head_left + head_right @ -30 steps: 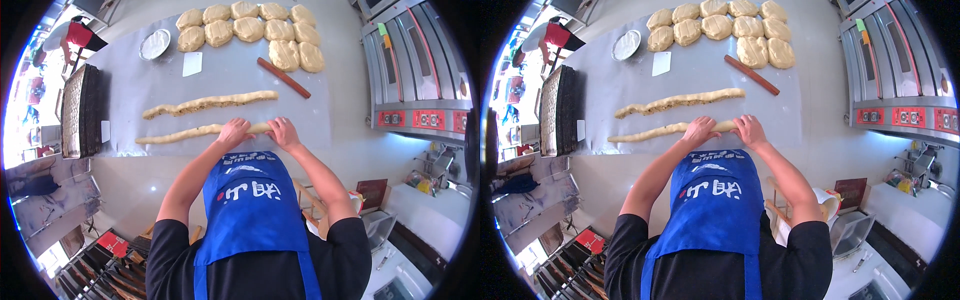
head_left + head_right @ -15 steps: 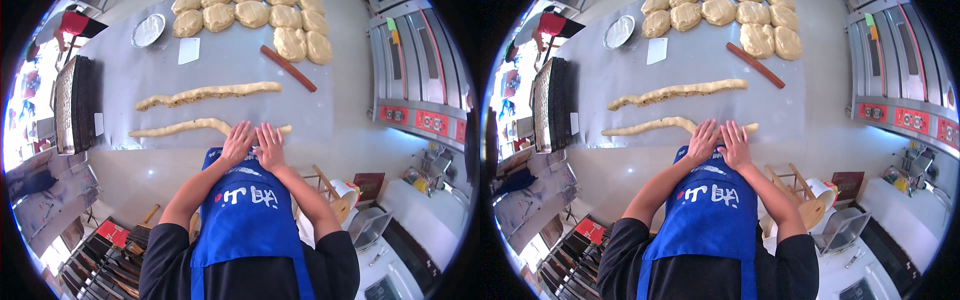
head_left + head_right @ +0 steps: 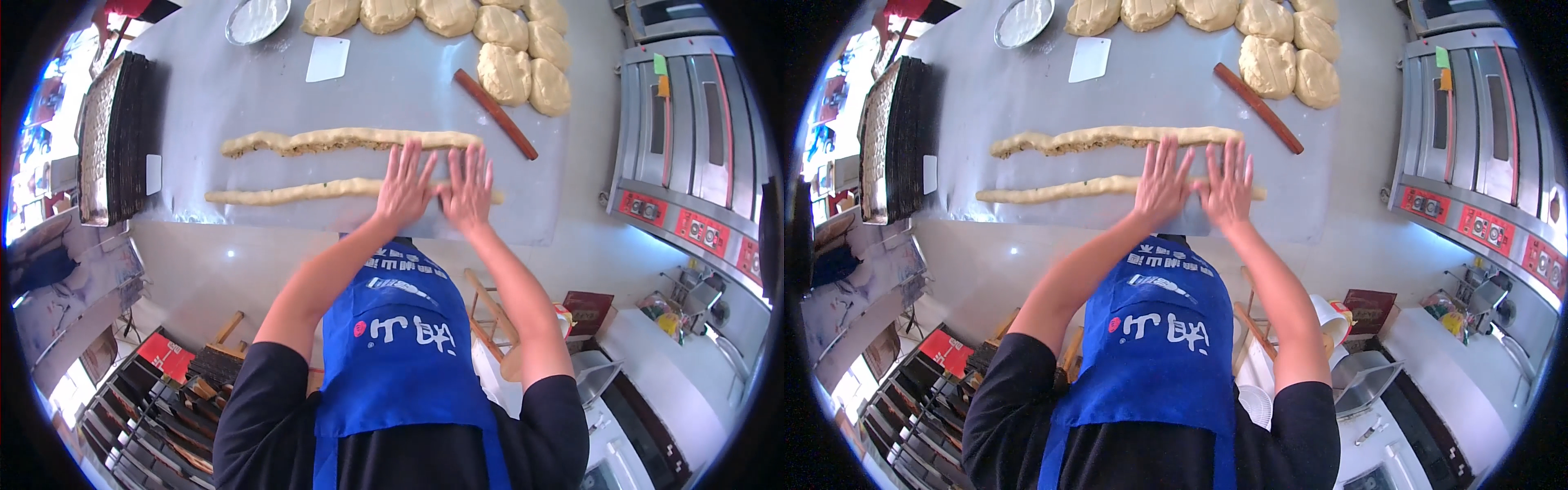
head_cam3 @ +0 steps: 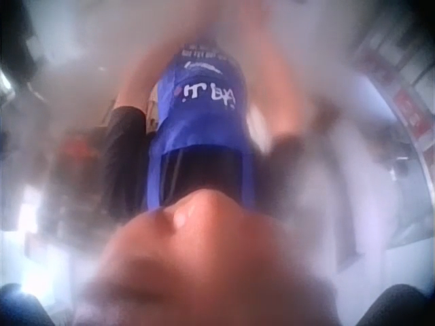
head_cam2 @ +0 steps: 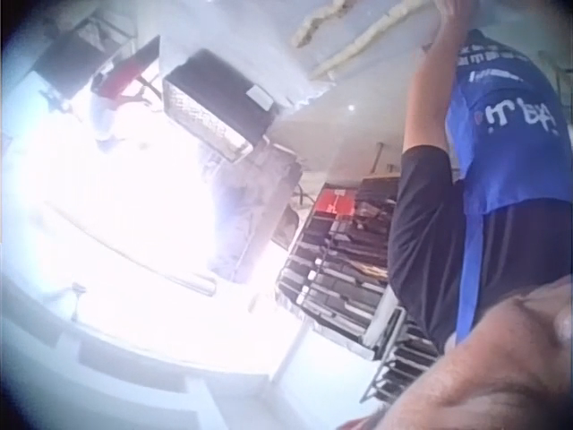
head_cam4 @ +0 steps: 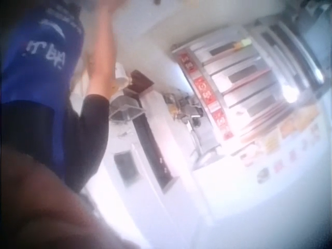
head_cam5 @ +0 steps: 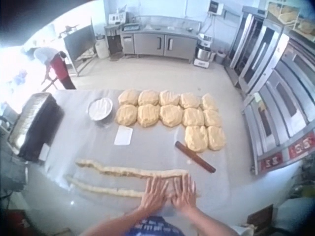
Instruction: The person rolls a long dough cylinder filled with stuffing, then uses a scraper to slice it lengthwise and shape the dough into long strips by hand.
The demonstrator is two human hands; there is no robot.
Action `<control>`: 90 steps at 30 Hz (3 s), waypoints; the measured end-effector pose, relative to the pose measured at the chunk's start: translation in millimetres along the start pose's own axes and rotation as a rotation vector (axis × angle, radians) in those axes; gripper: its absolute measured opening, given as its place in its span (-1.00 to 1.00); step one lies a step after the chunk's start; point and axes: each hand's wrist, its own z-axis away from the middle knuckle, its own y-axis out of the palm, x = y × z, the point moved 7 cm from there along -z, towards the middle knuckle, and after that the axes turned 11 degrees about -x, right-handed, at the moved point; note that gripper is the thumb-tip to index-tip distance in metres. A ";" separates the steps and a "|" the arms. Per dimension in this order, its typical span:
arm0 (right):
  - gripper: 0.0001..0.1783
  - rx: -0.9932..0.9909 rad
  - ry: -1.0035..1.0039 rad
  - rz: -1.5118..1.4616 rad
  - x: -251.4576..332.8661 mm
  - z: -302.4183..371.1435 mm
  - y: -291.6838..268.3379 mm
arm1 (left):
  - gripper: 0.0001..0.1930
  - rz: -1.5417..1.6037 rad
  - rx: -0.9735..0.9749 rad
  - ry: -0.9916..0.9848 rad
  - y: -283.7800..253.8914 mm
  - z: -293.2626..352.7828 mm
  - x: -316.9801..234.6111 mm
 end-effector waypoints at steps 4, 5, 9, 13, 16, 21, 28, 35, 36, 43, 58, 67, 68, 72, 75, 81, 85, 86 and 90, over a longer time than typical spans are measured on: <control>-0.12 0.100 -0.220 -0.105 4.8 55.3 -15.9 | -0.16 0.109 0.087 0.147 -19.9 54.1 -7.7; -0.15 0.080 -0.236 -0.144 3.7 61.6 -20.0 | -0.25 0.074 0.197 0.147 -15.4 49.6 5.8; -0.37 0.125 -0.469 -0.136 8.8 32.1 -8.6 | -0.44 0.089 0.176 0.392 0.3 34.8 32.8; -0.38 0.122 -0.564 -0.075 3.2 29.0 6.4 | -0.42 0.074 0.193 0.361 7.3 26.5 30.1; -0.40 0.160 -0.582 -0.172 1.3 22.9 -5.2 | -0.37 0.113 0.153 0.311 -16.7 24.8 37.6; -0.36 0.218 -0.452 -0.012 -10.0 32.9 -3.0 | -0.36 0.032 0.134 0.274 -16.7 43.8 68.2; -0.40 0.138 -0.473 -0.153 -3.6 20.5 -26.4 | -0.41 0.057 0.119 0.244 -44.6 41.5 84.6; -0.25 0.254 -0.466 -0.052 -15.8 36.6 -5.9 | -0.30 0.014 0.110 0.221 -41.4 62.3 106.5; -0.22 0.307 -0.433 -0.082 -15.1 34.5 -14.3 | -0.34 0.038 0.050 0.267 -60.4 56.3 101.7; -0.14 0.290 -0.335 -0.048 -3.3 34.3 -21.8 | -0.30 -0.056 0.100 0.151 -56.3 88.4 142.1; -0.17 0.344 -0.305 -0.012 18.8 26.2 -20.4 | -0.27 -0.162 0.088 0.050 -96.4 132.2 242.7; -0.16 0.430 -0.229 0.103 15.3 33.1 -26.3 | -0.24 -0.109 0.167 0.039 -112.6 140.3 273.7; -0.16 0.473 -0.199 0.104 15.1 34.4 -23.3 | -0.24 -0.073 0.236 0.013 -106.9 145.0 278.2; -0.18 0.514 -0.153 0.091 19.9 32.1 -28.4 | -0.24 0.017 0.012 0.158 -148.7 141.9 291.7; -0.20 0.420 -0.188 0.126 31.1 26.3 -27.2 | -0.21 -0.111 0.156 0.076 -138.4 167.4 331.7; -0.20 0.473 -0.073 0.153 32.1 29.7 -29.3 | -0.26 0.050 0.015 0.221 -175.0 156.5 338.9; -0.20 0.484 -0.018 0.204 34.6 28.8 -28.2 | -0.29 -0.055 0.130 0.124 -162.9 182.2 371.0; -0.20 0.485 -0.012 0.201 35.8 28.4 -27.1 | -0.30 -0.014 0.138 0.144 -163.4 182.2 370.3; -0.17 0.455 0.010 0.186 36.1 32.6 -30.1 | -0.29 -0.030 0.057 0.052 -185.2 190.0 401.5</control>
